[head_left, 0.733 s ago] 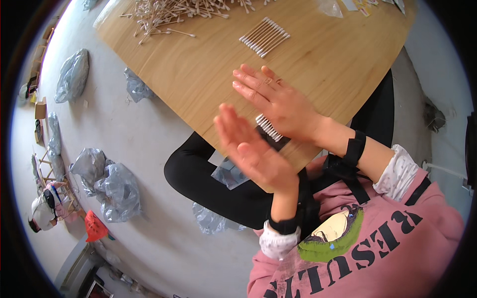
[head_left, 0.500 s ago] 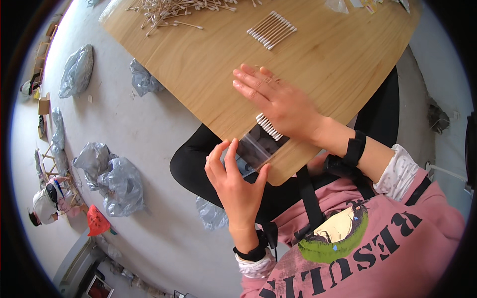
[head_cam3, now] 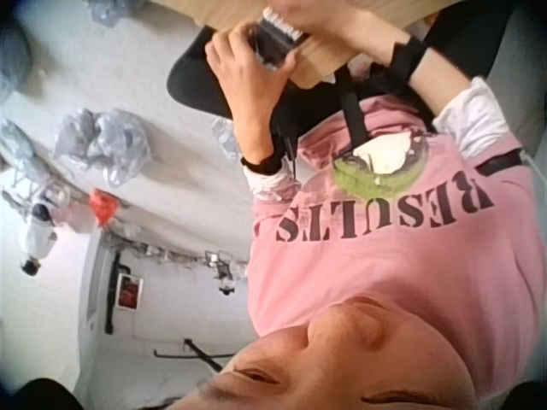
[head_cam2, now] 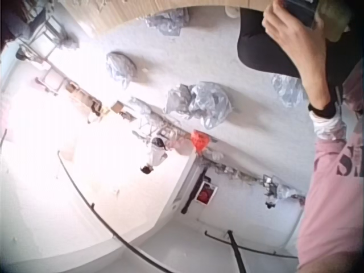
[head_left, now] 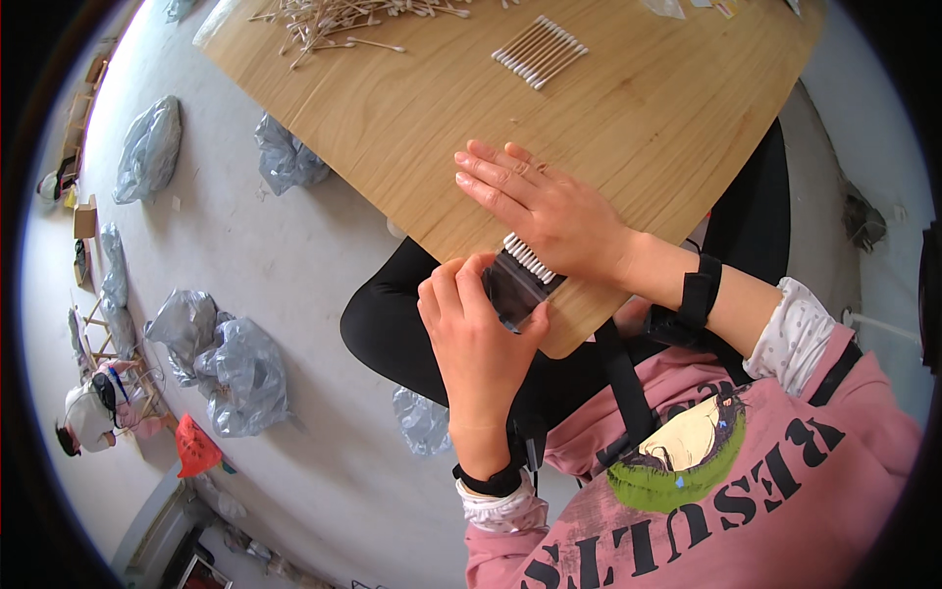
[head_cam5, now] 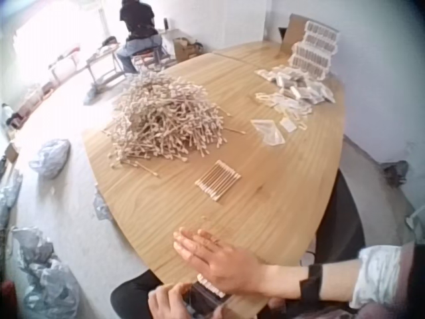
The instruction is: Counting and packaging cotton swabs into plastic bags.
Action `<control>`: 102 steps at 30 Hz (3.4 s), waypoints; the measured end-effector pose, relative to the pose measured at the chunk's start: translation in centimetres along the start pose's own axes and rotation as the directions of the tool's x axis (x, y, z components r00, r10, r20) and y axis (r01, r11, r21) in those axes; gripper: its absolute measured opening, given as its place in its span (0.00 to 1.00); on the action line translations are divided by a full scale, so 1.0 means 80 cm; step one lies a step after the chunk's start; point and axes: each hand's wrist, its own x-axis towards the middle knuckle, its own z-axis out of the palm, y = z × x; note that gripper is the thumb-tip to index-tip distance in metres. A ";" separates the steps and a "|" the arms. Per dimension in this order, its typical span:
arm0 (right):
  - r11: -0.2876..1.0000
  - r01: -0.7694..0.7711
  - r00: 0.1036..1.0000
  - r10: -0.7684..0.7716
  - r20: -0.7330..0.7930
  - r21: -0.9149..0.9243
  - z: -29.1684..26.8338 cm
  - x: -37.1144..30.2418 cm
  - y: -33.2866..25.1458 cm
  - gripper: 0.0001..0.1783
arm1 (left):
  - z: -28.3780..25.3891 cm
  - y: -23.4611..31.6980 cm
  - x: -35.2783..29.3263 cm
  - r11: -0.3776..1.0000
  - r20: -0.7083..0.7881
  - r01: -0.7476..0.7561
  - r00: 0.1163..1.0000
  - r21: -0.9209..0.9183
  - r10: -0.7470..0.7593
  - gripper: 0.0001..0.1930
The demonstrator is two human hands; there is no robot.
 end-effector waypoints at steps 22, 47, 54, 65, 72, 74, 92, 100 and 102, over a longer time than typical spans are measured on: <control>0.959 -0.048 0.990 0.083 -0.114 0.281 0.020 0.004 -0.051 0.28 | 0.021 -0.020 -0.013 0.994 -0.155 -0.088 0.985 -0.065 0.077 0.35; 0.269 -0.183 0.894 0.445 0.046 0.946 -0.013 -0.031 -0.052 0.36 | 0.048 -0.017 -0.022 0.868 -0.314 0.348 0.830 -0.353 -0.461 0.21; 0.259 -0.244 0.900 0.419 0.119 0.935 -0.012 -0.032 -0.070 0.41 | 0.053 0.000 -0.006 0.774 -0.210 0.534 0.759 -0.339 -0.616 0.22; 0.838 -0.107 0.943 0.255 -0.211 0.536 -0.094 -0.037 0.012 0.28 | 0.069 0.023 -0.012 0.866 -0.215 0.350 0.933 0.358 -0.288 0.41; 0.926 -0.376 0.884 0.347 -0.313 -0.035 -0.199 -0.058 0.272 0.26 | 0.044 0.054 -0.014 0.962 -0.341 0.206 0.930 0.178 -0.136 0.37; 0.898 -0.363 0.923 0.310 -0.229 -0.247 -0.206 -0.065 0.305 0.28 | 0.038 0.075 -0.004 0.981 -0.318 0.145 0.943 0.131 -0.097 0.36; 0.934 0.272 0.961 -0.274 0.027 -0.233 -0.172 -0.177 0.134 0.10 | 0.048 0.145 0.024 0.963 -0.236 -0.180 0.963 -0.201 0.131 0.31; 0.581 -0.305 0.921 0.382 0.078 0.755 -0.179 -0.100 0.001 0.06 | 0.033 0.105 -0.019 0.362 0.181 0.222 0.973 -0.905 -0.142 0.15; 0.381 -0.400 0.883 0.406 0.238 0.834 -0.172 -0.073 -0.024 0.06 | 0.009 0.111 -0.026 0.288 0.074 0.170 0.945 -0.942 -0.318 0.03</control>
